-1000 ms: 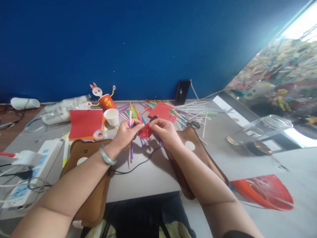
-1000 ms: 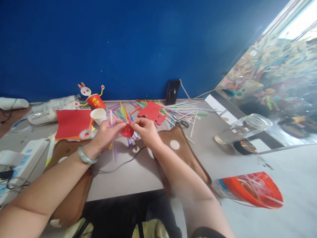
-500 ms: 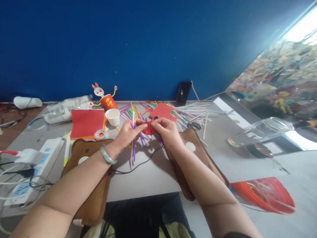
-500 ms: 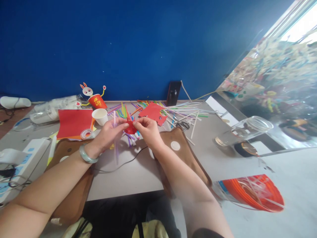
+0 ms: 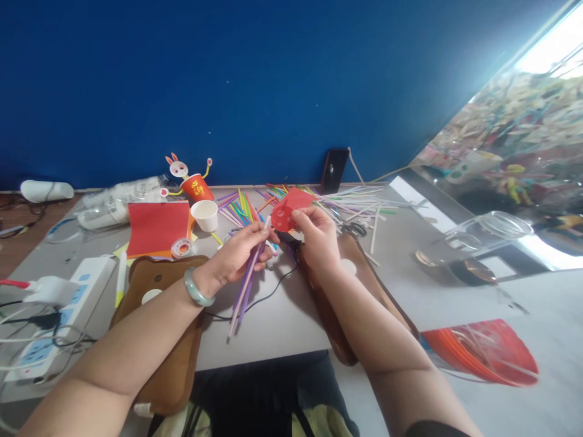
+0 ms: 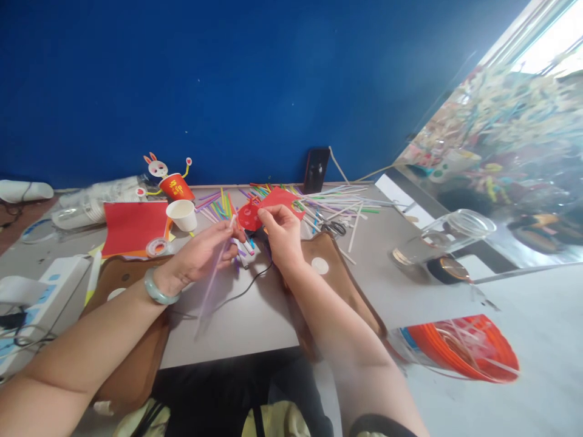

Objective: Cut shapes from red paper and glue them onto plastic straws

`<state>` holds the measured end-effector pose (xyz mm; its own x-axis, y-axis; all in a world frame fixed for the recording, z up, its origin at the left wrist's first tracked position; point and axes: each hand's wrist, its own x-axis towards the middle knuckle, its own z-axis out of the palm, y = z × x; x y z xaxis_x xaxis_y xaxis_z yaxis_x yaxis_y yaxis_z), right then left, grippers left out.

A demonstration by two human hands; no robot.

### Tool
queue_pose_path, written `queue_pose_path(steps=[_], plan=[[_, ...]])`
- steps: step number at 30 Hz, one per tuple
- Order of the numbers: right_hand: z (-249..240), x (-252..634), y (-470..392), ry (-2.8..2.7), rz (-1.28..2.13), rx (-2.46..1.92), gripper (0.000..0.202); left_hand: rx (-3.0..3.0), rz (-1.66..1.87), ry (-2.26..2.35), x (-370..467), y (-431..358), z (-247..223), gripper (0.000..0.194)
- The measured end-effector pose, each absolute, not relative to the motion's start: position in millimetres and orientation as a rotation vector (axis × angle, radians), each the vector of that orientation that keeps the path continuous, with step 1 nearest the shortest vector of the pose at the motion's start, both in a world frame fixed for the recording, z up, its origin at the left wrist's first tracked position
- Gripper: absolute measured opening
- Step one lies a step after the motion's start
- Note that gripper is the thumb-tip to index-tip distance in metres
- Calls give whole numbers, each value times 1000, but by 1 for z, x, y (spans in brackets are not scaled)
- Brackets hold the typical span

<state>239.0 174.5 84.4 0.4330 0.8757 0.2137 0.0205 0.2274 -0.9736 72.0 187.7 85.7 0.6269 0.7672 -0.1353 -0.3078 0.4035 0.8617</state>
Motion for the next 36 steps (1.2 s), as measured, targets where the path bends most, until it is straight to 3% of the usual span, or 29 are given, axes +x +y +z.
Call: queue_pose_path(steps=[5,11,17,23,36], plan=[[82,238,176,-974,722,-1212,25,1007,589,543,71,190,77,34],[82,234,173,-977,728,-1179,23,925,568,508,73,193,72,22],[91,243,172,-942,583,-1145,25,1002,571,461,73,192,70,41],[96,246,169,-996,561,-1132,24,1049,638,553,76,192,69,30],[79,233,171,-1207,496,-1201,19,1093,695,557,80,187,65,34]])
